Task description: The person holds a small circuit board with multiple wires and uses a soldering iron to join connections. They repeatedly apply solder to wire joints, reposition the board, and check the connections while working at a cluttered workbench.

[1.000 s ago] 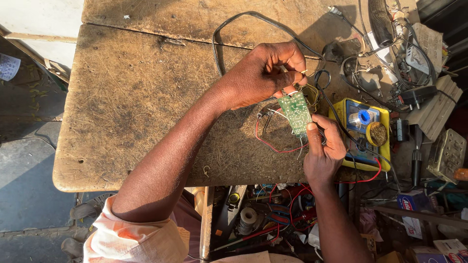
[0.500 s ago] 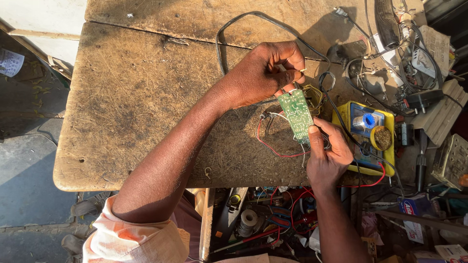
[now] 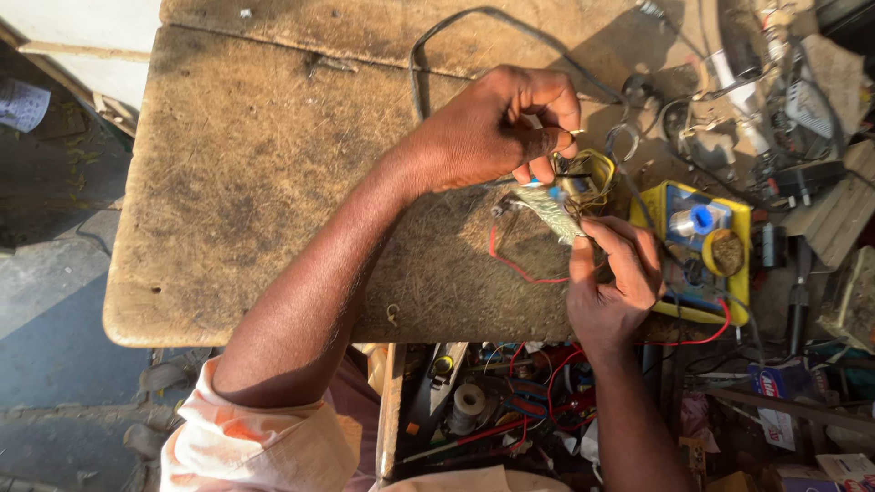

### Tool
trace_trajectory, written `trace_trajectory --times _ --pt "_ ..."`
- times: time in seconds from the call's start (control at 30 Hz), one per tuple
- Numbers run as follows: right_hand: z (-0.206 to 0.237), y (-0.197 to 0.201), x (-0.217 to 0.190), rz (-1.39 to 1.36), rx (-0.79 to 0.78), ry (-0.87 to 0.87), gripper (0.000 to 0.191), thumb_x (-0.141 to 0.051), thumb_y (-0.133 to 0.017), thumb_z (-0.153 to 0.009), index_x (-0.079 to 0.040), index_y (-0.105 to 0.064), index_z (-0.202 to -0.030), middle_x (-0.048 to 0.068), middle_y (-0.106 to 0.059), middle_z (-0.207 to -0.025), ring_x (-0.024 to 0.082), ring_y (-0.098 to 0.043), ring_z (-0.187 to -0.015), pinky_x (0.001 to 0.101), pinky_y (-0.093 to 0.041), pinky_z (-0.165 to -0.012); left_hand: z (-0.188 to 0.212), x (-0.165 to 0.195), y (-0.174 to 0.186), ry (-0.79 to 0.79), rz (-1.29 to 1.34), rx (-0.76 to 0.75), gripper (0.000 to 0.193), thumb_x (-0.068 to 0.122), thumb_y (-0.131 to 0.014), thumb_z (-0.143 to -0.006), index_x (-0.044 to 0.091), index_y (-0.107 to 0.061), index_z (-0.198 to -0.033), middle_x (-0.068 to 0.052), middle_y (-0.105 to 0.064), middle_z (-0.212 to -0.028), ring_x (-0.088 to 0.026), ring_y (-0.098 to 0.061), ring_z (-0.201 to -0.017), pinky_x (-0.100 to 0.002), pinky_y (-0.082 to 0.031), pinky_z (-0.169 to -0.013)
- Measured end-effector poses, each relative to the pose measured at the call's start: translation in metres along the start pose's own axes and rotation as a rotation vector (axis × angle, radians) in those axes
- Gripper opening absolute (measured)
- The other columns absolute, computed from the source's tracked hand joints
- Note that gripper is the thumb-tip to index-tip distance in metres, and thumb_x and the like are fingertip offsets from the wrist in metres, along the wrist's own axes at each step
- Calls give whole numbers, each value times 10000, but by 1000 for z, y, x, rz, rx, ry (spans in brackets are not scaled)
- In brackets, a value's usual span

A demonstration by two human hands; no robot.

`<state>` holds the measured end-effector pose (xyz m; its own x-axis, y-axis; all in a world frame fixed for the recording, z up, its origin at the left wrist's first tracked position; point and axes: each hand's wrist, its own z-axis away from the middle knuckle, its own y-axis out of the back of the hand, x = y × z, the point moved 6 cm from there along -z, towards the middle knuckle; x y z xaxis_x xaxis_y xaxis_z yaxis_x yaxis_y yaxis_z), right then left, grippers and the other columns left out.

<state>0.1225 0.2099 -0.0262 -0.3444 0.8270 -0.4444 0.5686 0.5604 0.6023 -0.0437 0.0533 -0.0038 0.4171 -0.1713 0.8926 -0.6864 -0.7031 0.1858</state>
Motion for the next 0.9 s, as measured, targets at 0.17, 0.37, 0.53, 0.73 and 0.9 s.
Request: trace_trajectory --times 0.17,0.37,0.53,0.73,0.9 --pt "-4 -8 -20 136 -153 196 178 49 -766 -859 -42 -728 -1007 96 -707 -1131 287 -644 -1045 417 -471 -938 6 1 1 77 -51 -137 69 -17 -648 -975 31 -686 -1007 -109 -786 -936 -144 -828 -791 -283 -699 -631" --pt "-6 -9 -21 192 -143 226 220 -126 -771 -878 -56 -666 -1058 139 -673 -1173 329 -574 -1118 473 -402 -1014 6 -5 8 57 -176 -115 79 8 -697 -940 55 -718 -1000 -73 -777 -898 -111 -819 -790 -258 -685 -630" --pt "-6 -22 -15 287 -200 216 355 -245 -756 -954 -29 -647 -1214 147 -669 -1235 356 -588 -1169 518 -383 -1117 5 -10 2 -2 -150 -186 50 75 -783 -973 56 -741 -993 -65 -787 -912 -104 -825 -821 -278 -663 -706" --pt "-2 -22 -13 258 -251 175 224 -134 -812 -964 -98 -751 -1176 86 -708 -1300 308 -619 -1209 455 -415 -1124 5 -16 2 -98 -273 -120 215 64 -826 -880 77 -767 -1085 -67 -789 -1072 -132 -791 -934 -300 -667 -832" --pt "-5 -20 -14 157 -239 140 241 -81 -855 -922 -79 -759 -1142 84 -700 -1250 310 -629 -1197 441 -446 -1086 13 -45 5 376 -643 -142 276 87 -777 -869 124 -737 -1139 -77 -761 -1064 -174 -749 -942 -343 -654 -730"
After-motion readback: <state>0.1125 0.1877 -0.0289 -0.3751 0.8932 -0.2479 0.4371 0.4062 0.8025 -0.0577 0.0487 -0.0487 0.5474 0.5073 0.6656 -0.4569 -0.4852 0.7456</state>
